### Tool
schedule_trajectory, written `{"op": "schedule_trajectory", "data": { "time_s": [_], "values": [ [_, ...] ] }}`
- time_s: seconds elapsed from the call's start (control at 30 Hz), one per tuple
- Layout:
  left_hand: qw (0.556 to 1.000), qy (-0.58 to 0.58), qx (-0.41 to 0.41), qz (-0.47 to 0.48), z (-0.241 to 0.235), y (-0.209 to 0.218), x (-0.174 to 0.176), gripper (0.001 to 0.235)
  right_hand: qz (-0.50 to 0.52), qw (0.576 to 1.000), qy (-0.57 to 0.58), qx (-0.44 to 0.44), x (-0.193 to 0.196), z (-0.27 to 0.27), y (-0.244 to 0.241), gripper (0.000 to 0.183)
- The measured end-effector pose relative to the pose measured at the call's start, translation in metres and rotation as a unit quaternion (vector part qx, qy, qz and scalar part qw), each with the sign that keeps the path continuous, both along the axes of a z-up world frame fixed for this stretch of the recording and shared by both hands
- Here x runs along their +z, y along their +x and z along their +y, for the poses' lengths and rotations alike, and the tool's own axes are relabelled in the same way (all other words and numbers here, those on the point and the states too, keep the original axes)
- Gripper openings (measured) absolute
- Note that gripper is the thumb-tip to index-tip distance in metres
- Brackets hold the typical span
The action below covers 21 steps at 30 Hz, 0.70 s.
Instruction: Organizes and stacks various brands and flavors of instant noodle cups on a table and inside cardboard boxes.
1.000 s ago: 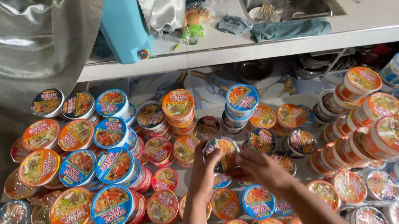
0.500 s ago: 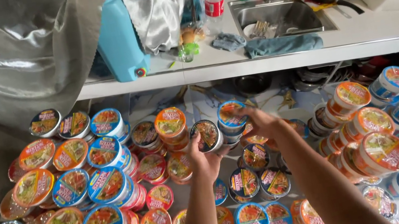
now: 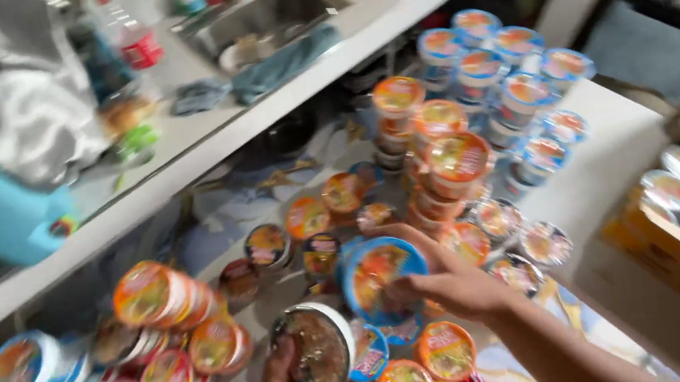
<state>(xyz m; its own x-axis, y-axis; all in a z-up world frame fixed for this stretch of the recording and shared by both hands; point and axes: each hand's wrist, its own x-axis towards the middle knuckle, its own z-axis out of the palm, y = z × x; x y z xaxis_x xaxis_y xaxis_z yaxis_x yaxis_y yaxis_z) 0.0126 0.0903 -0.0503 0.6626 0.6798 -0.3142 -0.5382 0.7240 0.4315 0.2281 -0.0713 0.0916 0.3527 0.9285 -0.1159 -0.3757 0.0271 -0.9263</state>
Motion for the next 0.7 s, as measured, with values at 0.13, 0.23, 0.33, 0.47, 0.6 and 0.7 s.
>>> {"op": "schedule_trajectory", "data": {
  "time_s": [0.13,0.23,0.33,0.47,0.6,0.7],
  "values": [
    [0.99,-0.023,-0.141,-0.022,-0.057,0.048,0.051,0.04,0.094,0.98,-0.018,-0.173,-0.048,-0.117,0.023,0.071],
    [0.963,-0.044,-0.264,-0.022,-0.097,0.09,0.083,0.052,0.116,0.959,-0.004,-0.258,-0.051,-0.178,0.06,0.062],
    [0.949,-0.042,-0.311,-0.019,-0.119,0.125,0.046,0.054,0.171,0.913,-0.026,-0.37,-0.067,-0.223,0.14,0.051],
    [0.961,-0.055,-0.271,0.027,-0.152,0.167,0.017,0.047,0.171,0.896,-0.063,-0.404,-0.077,-0.241,0.259,0.035],
    [0.973,-0.065,-0.211,0.066,-0.179,0.199,0.003,0.041,0.129,0.919,-0.119,-0.354,-0.098,-0.225,0.355,0.034],
    [0.976,-0.078,-0.19,0.07,-0.194,0.214,0.004,0.042,0.083,0.93,-0.17,-0.315,-0.087,-0.208,0.375,0.037]
  ]
}}
